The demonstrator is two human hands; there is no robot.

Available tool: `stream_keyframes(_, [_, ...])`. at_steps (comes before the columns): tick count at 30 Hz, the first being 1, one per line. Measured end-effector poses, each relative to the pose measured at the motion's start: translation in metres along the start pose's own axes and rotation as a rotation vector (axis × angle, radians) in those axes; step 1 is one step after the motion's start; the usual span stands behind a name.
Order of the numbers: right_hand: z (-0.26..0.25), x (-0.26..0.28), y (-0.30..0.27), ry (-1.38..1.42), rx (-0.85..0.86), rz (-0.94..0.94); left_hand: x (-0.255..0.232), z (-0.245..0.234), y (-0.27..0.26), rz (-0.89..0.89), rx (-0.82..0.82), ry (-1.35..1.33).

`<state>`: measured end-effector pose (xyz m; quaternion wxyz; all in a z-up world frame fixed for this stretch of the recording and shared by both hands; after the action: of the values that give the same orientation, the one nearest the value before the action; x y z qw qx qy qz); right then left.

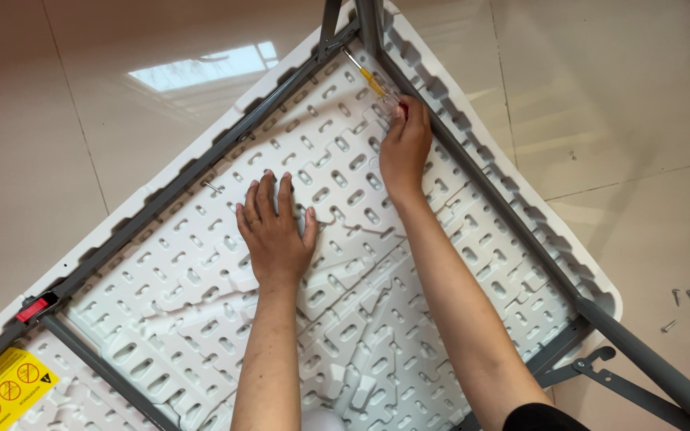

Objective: The person uses a screwdriver to fasten screws into the metal frame of an overturned bed base. They repeatedly pick up screws from the floor and tighten them at various points along the frame's perimeter.

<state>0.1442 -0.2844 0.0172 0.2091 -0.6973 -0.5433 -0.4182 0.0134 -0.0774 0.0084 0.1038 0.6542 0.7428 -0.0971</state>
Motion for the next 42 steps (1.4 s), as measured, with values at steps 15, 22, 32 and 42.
stream_keyframes(15, [-0.002, -0.001, -0.001, -0.099, 0.030, -0.079, -0.002, -0.009, 0.017, -0.007, -0.069, -0.179])
stream_keyframes(22, [-0.005, 0.001, -0.003, -0.154, 0.029, -0.179, -0.071, 0.003, 0.115, 0.053, -0.082, -0.889])
stream_keyframes(32, [-0.008, -0.002, -0.005, -0.043, 0.004, -0.133, -0.099, 0.030, 0.176, -0.319, 0.157, -1.038])
stream_keyframes(42, [-0.009, 0.002, -0.006, -0.026, 0.004, -0.107, -0.101, 0.041, 0.173, -0.328, 0.140, -1.164])
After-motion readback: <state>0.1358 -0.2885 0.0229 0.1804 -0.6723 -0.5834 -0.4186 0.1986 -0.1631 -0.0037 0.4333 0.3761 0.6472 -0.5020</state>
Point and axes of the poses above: each hand's wrist, its own y-axis towards the middle knuckle, its own z-axis out of the palm, x = y × z, the point moved 4 cm from there along y, towards the middle knuckle
